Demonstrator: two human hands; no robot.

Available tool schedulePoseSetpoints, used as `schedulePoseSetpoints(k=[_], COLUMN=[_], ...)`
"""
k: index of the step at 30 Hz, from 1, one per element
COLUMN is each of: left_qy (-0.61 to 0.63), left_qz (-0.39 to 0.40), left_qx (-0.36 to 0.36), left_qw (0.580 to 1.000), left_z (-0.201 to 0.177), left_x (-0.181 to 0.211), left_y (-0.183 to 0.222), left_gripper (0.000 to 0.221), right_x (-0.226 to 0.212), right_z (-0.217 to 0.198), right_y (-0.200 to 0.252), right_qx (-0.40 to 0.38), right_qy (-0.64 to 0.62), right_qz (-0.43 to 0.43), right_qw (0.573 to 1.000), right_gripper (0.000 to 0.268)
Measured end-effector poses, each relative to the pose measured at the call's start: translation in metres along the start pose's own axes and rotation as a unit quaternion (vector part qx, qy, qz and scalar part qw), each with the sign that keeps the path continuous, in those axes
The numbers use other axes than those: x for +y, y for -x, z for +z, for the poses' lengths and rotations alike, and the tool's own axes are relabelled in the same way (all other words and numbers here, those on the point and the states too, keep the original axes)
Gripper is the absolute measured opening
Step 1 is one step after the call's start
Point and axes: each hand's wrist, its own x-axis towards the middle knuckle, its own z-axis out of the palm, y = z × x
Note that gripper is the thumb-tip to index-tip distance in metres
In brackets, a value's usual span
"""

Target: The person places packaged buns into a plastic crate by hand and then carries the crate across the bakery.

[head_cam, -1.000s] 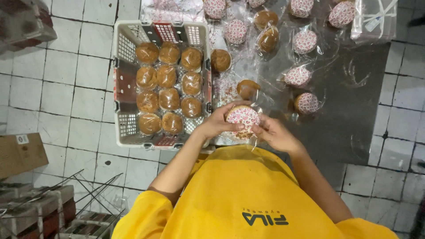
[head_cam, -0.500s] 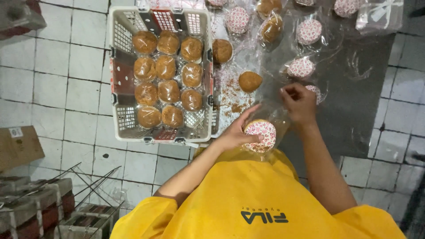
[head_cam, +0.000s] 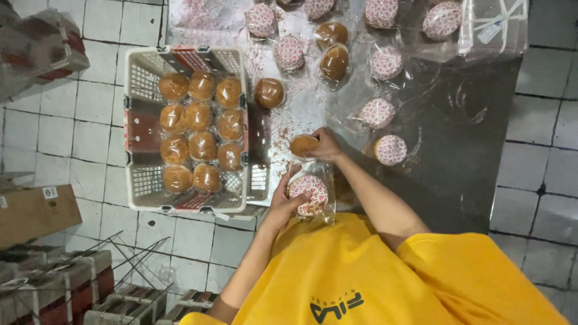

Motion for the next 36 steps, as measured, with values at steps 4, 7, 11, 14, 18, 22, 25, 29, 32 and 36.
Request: schedulePoseSetpoints(k=[4,7,11,14,18,22,25,29,32,36], left_qy=[0.056,0.058,-0.100,-0.202,-0.064,-0.248,-0.300,-0.478,-0.295,-0.093], left_qz=[0.023,0.029,0.034,0.016,0.079,0.051,0.043,0.223,0.134,0.040], left_qx=[0.053,0.095,0.126,0.181,0.278,0.358,0.388,0.395,0.212,0.100], left_qw=[0.997,0.993,0.986,0.962,0.955,0.898,0.870,0.752,0.922,0.990], left_z=[0.018,0.024,0.028,0.040,-0.027,-0.045,0.010,-0.013,0.082,0.090], left_x=[-0.030,-0.048,-0.024,0.009,-0.034,-0.039,-0.001,-0.061,-0.021,-0.083], left_y=[-0.026,-0.050,-0.093,-0.126,-0.213,-0.220,-0.186,-0.187,-0.129,-0.127], left_gripper=[0.088,0.087,0.082,0.094,0.072,0.081,0.076,0.077,0.084,0.087], right_x=[0.017,0.025,0.028,0.040,0.138,0.116,0.142,0.137,0.097,0.003], right_z=[-0.023,-0.062,-0.148,-0.197,-0.245,-0.305,-0.306,-0.296,-0.271,-0.201], right_y=[0.051,0.070,0.058,0.051,-0.019,-0.058,-0.078,-0.059,0.015,0.122], right_qx=[-0.094,-0.093,-0.073,0.044,0.186,0.113,-0.019,0.108,0.239,0.152], right_qy=[-0.130,-0.116,-0.226,-0.303,-0.009,0.236,0.239,0.165,0.019,-0.326], right_qz=[0.105,0.057,0.062,0.124,0.129,0.113,0.170,0.129,-0.056,0.026], right_qw=[0.981,0.987,0.969,0.944,0.974,0.958,0.956,0.972,0.969,0.933], right_gripper=[0.075,0.066,0.034,0.025,0.023,0.021,0.051,0.057,0.030,0.031])
